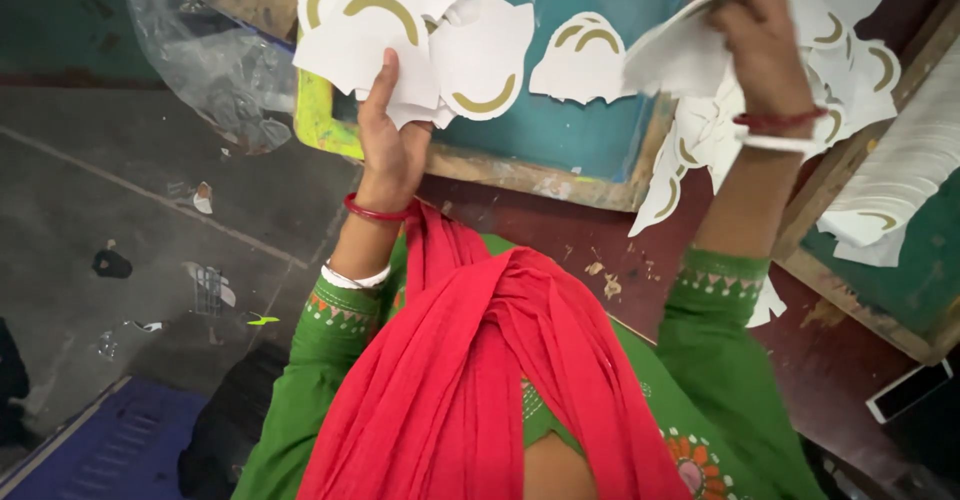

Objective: The person stacks white paper cutouts with gold crescent designs on a teal tray. They repeatedly pick up the cutouts, align them, and place them into a neat pile on the tray.

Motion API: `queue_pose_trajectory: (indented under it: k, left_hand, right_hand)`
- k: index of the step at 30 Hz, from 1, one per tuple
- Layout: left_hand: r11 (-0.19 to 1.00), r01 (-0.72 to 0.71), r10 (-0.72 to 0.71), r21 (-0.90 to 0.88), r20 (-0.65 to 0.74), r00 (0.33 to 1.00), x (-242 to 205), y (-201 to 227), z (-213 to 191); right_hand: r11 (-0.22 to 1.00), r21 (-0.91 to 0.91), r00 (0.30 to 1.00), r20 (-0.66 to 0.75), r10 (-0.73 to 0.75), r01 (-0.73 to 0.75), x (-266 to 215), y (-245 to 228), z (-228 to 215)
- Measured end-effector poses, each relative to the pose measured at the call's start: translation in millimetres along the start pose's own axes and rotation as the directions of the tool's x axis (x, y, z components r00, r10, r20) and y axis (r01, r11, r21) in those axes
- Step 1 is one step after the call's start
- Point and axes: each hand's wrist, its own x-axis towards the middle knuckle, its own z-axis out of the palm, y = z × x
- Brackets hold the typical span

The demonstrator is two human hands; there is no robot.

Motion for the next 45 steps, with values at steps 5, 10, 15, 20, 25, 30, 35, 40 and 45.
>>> queue_pose_trajectory:
  k: [5, 10, 15, 20, 25, 30, 35, 40, 45]
  left_hand:
    - [0.999, 0.029, -0.029, -0.019, -0.005, 1.0, -2.8, -4.3, 1.0]
    - [1.0, -0.001, 0.001, -0.006, -0.033, 0.999, -6.3, 0.8, -1.4]
    - [1.0, 0.006, -0.006, 0.006, -0.048, 0.999, -1.8, 1.6, -16.1]
    - [1.0, 0.007, -0.007, -0.009, 0.001, 1.0, 1.9, -8.7, -7.8]
    - [0.998, 0.022, -0.021, -0.05, 0.029, 0.999, -3.0, -12.0, 3.7]
    - [0.994, 0.077, -0.076, -0.074, 0.026, 0.997, -8.4, -12.5, 8.2]
    - [0.963, 0.005, -0.022, 0.268, 0.061, 0.998, 5.7, -49.2, -30.3]
    - [0.842, -0.083, 0.027, 0.533, 0.111, 0.993, 0.7, -54.0, -26.3]
    - [0.929, 0.043, -0.085, 0.368, 0.1, 0.991, -0.9, -45.3, -26.7]
  right_hand:
    - [0.917, -0.378, 0.972, 0.232, -0.038, 0.126, 23.3, 14.8, 50.1]
    - [0.795, -0.606, 0.993, 0.078, 0.087, -0.022, -2.4, 37.8, 65.1]
    - [0.746, -0.656, 0.99, 0.134, -0.036, 0.116, -33.5, 19.7, 86.2]
    - [0.734, -0.678, 0.999, 0.018, -0.047, 0.047, -22.9, 36.7, 108.9]
    - [0.684, -0.712, 0.982, 0.044, -0.182, 0.159, -17.3, -8.6, 126.5]
    - [0.83, -0.554, 0.959, -0.195, -0.204, 0.064, -43.4, -94.3, 168.9]
    - [0.888, -0.42, 0.963, -0.1, -0.25, 0.187, -33.2, -151.9, 224.7]
    - [0.674, -0.602, 0.869, 0.07, -0.49, 0.429, -18.4, -147.3, 225.3]
    - [0.86, -0.352, 0.925, 0.051, -0.377, 0.37, -21.2, -148.8, 222.9]
